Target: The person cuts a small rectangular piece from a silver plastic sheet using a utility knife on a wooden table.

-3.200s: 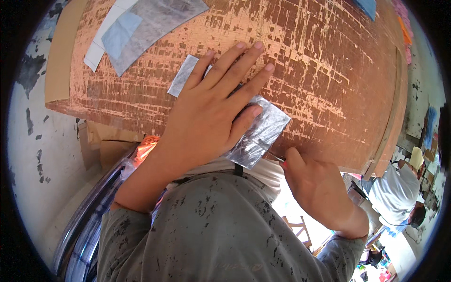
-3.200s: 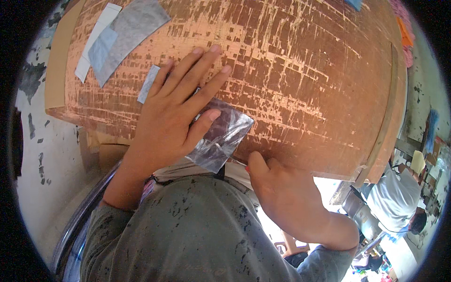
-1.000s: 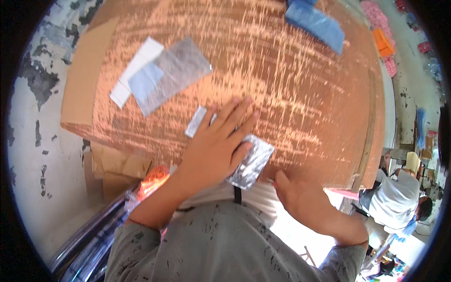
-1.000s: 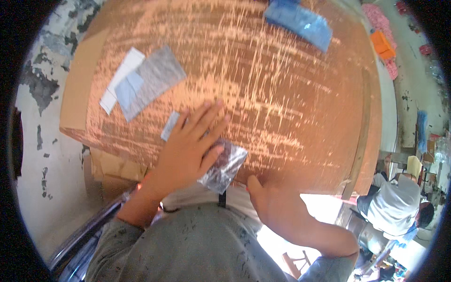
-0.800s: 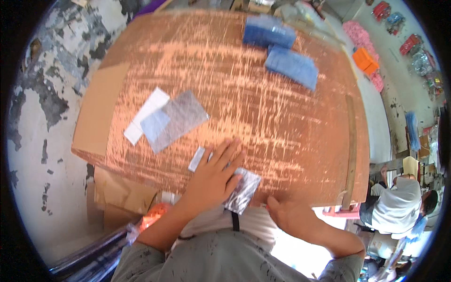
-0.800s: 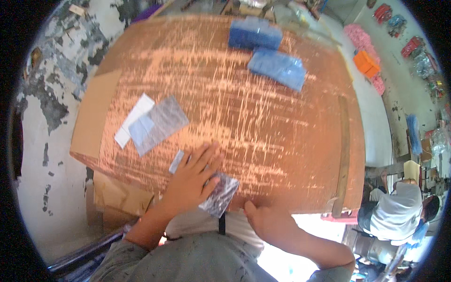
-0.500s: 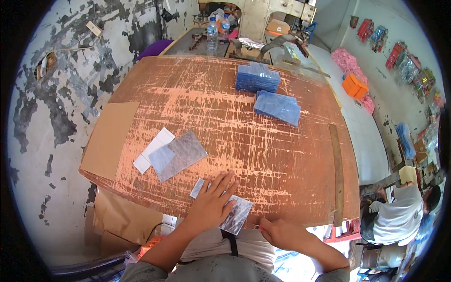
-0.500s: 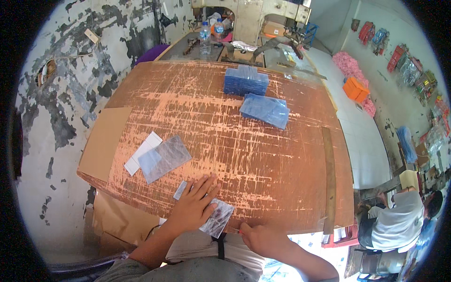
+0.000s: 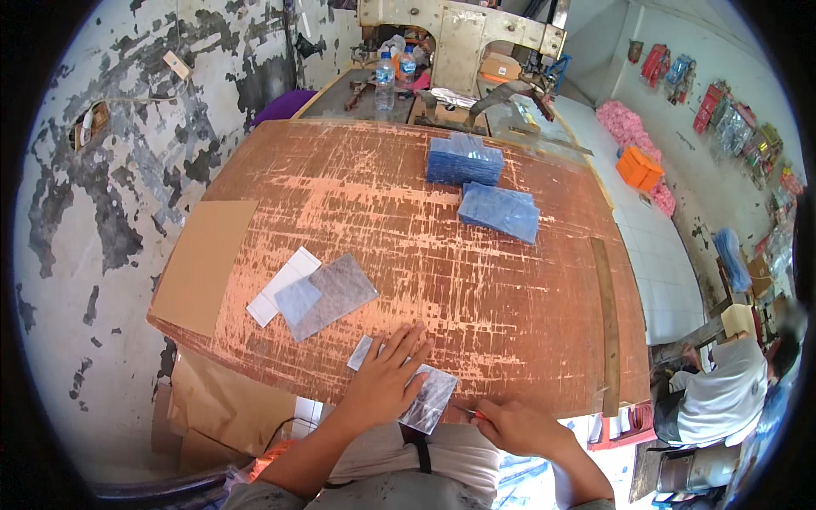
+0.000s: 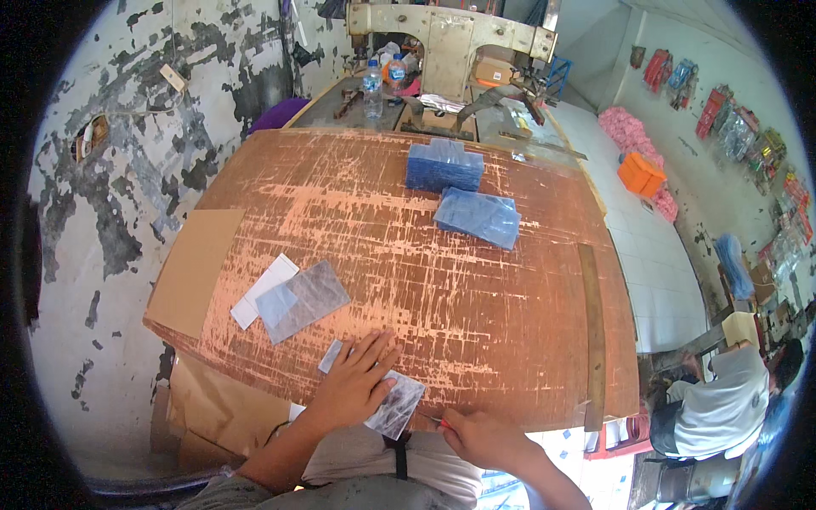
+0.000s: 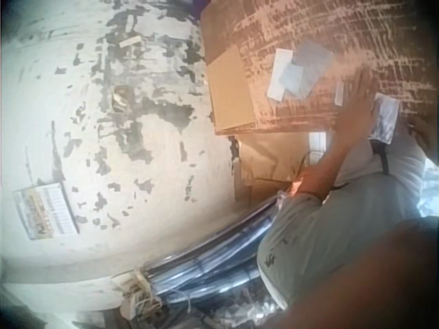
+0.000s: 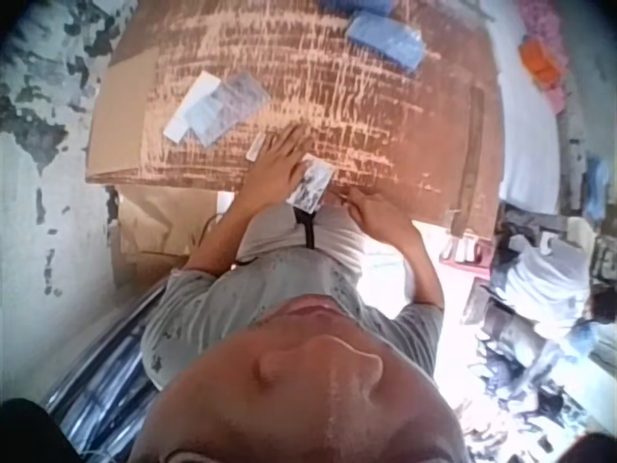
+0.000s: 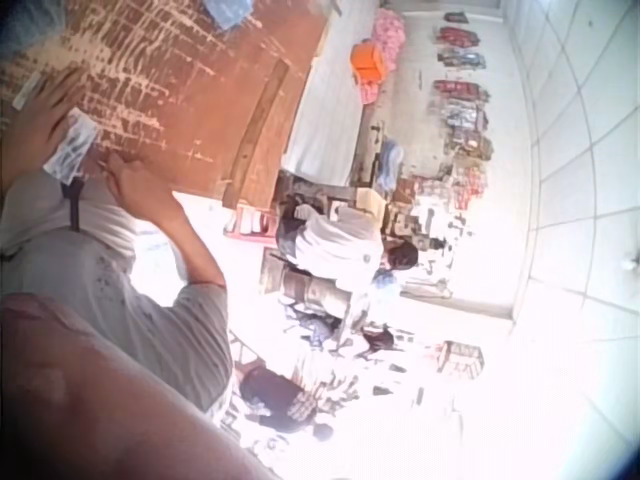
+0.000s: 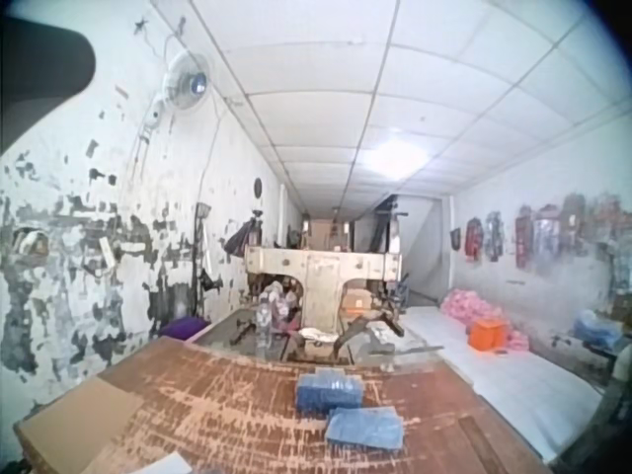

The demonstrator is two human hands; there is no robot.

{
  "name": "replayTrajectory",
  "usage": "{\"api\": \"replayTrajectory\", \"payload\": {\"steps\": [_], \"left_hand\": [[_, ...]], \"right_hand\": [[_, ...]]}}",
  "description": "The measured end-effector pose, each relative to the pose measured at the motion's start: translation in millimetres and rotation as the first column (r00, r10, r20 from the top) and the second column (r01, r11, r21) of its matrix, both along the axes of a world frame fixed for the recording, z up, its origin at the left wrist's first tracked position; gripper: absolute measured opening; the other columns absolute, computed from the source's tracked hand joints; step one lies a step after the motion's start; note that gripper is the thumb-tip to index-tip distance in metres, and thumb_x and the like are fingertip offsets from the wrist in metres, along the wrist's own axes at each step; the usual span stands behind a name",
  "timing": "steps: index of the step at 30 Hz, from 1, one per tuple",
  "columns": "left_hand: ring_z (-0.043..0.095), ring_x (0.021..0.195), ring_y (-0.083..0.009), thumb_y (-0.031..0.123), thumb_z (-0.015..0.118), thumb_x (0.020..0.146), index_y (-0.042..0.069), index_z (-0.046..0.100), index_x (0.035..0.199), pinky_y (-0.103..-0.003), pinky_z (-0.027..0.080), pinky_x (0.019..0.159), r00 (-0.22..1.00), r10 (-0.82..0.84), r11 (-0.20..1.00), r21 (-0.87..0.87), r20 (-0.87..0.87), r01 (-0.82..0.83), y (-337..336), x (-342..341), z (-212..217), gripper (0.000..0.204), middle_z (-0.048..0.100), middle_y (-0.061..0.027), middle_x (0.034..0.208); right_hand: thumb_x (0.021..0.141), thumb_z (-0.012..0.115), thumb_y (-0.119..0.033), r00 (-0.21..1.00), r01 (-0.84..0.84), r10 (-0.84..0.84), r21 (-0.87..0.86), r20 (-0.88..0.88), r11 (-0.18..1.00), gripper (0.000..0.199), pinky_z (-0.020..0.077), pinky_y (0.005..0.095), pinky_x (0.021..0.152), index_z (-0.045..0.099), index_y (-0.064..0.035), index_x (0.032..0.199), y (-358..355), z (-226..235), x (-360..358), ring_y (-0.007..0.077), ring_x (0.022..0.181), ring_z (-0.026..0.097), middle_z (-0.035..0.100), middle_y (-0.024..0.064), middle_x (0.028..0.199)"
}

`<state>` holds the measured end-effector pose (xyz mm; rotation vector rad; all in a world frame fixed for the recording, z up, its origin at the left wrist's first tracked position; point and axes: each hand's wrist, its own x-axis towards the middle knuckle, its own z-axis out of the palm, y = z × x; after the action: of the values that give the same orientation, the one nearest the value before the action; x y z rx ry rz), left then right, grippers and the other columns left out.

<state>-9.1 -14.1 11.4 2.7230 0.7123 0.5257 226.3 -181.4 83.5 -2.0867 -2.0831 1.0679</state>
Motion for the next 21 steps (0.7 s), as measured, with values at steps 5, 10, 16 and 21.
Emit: {"api": "replayTrajectory", "payload": {"steps": [5, 10, 16, 21], "left_hand": [[0.037, 0.161, -0.0405, 0.033, 0.055, 0.112, 0.004, 0.052, 0.162, -0.063, 0.029, 0.127, 1.0, -0.005, 1.0, -0.009, 0.008, 0.005, 0.0, 0.3, -2.2, 0.057, 0.039, -0.0209, 0.175], [0.037, 0.161, -0.0404, 0.033, 0.055, 0.112, 0.004, 0.053, 0.161, -0.062, 0.028, 0.128, 1.0, -0.006, 1.0, -0.01, 0.016, 0.006, 0.1, -0.2, -1.3, 0.057, 0.039, -0.0209, 0.175], [0.036, 0.162, -0.0399, 0.033, 0.055, 0.112, 0.004, 0.053, 0.161, -0.062, 0.027, 0.128, 1.0, -0.004, 1.0, -0.011, 0.0, 0.004, 0.3, 0.0, -1.6, 0.057, 0.038, -0.021, 0.176], [0.033, 0.163, -0.039, 0.033, 0.052, 0.113, 0.005, 0.051, 0.163, -0.062, 0.025, 0.13, 1.0, -0.003, 0.999, -0.035, -0.002, 0.003, -0.4, -0.8, -1.7, 0.057, 0.036, -0.0199, 0.177]], "right_hand": [[0.114, 0.051, -0.033, 0.999, 0.009, -0.009, 0.002, -0.035, 1.0, 0.031, 0.0559, 0.0626, 0.078, 0.058, -0.0036, 0.115, -0.3, -2.0, 0.8, 0.0495, 0.087, 0.074, 0.073, 0.0265, 0.088], [0.114, 0.051, -0.033, 0.999, 0.009, -0.007, 0.05, -0.034, 0.999, 0.03, 0.0558, 0.0627, 0.079, 0.058, -0.004, 0.114, -0.9, -1.0, -0.2, 0.0497, 0.087, 0.074, 0.073, 0.0271, 0.088], [0.114, 0.055, -0.035, 0.998, 0.049, -0.05, -0.006, -0.036, 0.999, 0.032, 0.0546, 0.0625, 0.079, 0.061, -0.0045, 0.119, -0.3, -2.6, -0.1, 0.0516, 0.09, 0.072, 0.073, 0.0271, 0.09], [0.113, 0.056, -0.035, 0.996, 0.063, -0.065, -0.038, -0.053, 0.997, 0.032, 0.0545, 0.0624, 0.08, 0.062, -0.0038, 0.116, 2.9, 6.1, -3.3, 0.0511, 0.091, 0.072, 0.073, 0.0277, 0.091]]}}
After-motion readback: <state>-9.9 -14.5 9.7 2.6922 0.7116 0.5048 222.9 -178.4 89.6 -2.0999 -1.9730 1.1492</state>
